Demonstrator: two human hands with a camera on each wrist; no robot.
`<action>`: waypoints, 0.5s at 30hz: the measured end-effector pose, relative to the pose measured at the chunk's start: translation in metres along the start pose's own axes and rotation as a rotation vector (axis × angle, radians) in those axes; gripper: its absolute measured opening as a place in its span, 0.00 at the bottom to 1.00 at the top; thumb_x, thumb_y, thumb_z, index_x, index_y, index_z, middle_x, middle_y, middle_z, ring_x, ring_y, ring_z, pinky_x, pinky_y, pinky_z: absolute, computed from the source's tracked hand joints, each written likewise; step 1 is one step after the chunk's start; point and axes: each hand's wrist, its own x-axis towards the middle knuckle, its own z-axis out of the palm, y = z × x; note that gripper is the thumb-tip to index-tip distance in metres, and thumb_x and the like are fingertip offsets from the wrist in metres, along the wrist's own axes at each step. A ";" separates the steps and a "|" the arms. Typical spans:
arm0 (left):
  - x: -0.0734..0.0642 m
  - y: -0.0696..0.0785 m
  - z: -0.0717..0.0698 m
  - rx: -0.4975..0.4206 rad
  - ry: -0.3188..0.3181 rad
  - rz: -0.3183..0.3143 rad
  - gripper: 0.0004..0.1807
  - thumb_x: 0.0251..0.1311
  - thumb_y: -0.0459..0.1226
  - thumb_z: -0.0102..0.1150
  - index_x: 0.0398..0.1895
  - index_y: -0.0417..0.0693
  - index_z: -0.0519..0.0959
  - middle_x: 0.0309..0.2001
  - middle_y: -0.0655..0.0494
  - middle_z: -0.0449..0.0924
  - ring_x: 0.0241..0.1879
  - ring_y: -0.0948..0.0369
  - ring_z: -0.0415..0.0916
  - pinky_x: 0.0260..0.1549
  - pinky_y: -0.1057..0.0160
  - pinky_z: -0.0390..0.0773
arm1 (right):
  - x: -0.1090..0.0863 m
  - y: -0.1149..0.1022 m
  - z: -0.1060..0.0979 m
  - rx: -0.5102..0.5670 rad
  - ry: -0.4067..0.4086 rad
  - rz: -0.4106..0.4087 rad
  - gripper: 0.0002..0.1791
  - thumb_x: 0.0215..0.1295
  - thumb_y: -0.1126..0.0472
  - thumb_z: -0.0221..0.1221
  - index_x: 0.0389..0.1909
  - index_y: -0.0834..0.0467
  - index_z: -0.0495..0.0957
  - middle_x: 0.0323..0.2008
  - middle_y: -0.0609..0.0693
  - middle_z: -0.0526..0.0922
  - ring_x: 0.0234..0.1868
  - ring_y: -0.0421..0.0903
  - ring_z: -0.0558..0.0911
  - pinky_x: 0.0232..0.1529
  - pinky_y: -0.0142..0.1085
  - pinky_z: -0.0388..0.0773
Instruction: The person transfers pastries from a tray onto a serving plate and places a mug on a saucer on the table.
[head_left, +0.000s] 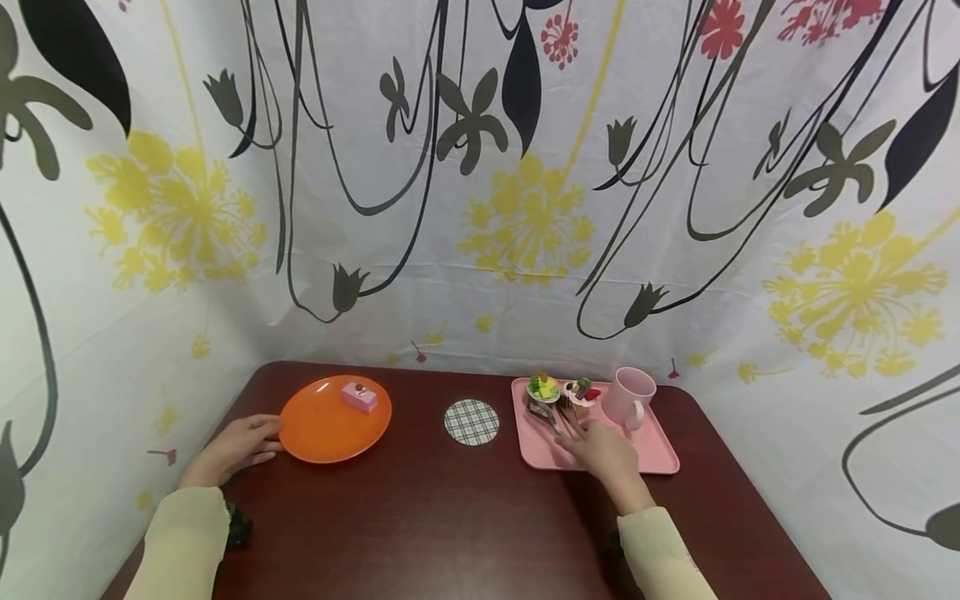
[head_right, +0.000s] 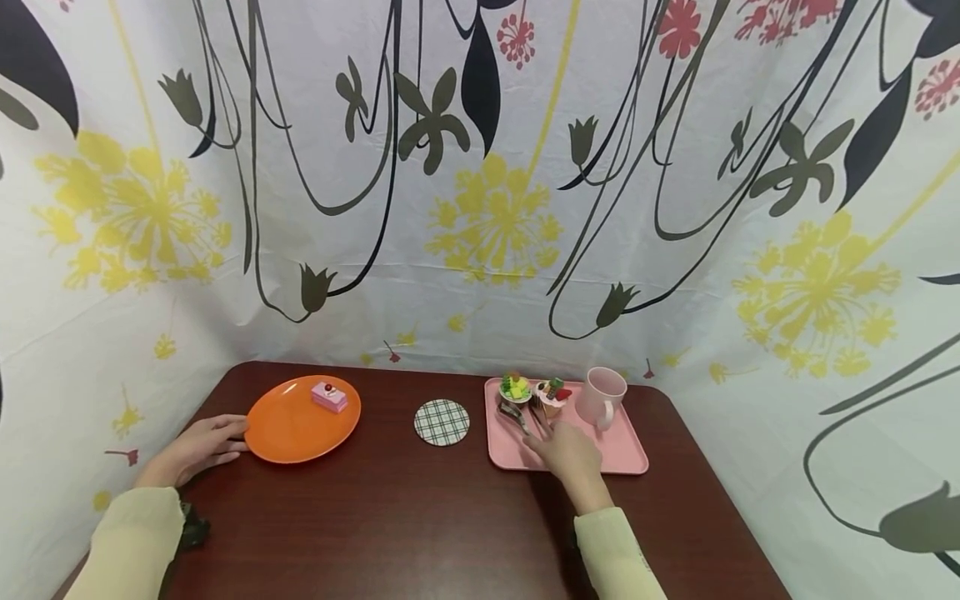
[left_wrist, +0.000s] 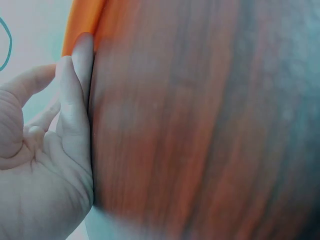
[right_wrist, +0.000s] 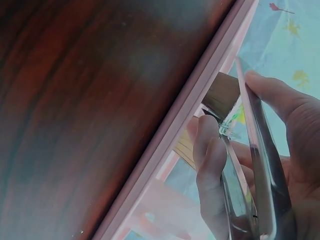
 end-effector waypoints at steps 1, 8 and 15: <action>0.000 0.001 0.000 -0.004 -0.003 0.000 0.41 0.85 0.52 0.48 0.81 0.25 0.57 0.76 0.25 0.65 0.51 0.64 0.87 0.49 0.65 0.90 | 0.001 0.000 0.000 0.000 0.007 -0.005 0.25 0.64 0.35 0.71 0.33 0.55 0.83 0.24 0.49 0.80 0.29 0.49 0.79 0.26 0.44 0.68; -0.002 0.001 -0.001 -0.023 -0.028 0.021 0.42 0.85 0.52 0.47 0.82 0.24 0.54 0.78 0.24 0.62 0.55 0.61 0.87 0.52 0.64 0.89 | 0.007 0.000 0.002 0.005 0.046 -0.025 0.29 0.62 0.35 0.72 0.48 0.55 0.87 0.35 0.52 0.90 0.39 0.54 0.87 0.32 0.52 0.79; -0.003 -0.003 -0.002 -0.032 -0.032 0.022 0.41 0.86 0.51 0.47 0.81 0.24 0.55 0.77 0.25 0.65 0.55 0.61 0.87 0.53 0.63 0.89 | 0.013 0.002 0.007 0.007 0.028 -0.028 0.31 0.63 0.34 0.72 0.52 0.56 0.87 0.33 0.51 0.88 0.35 0.52 0.86 0.30 0.51 0.79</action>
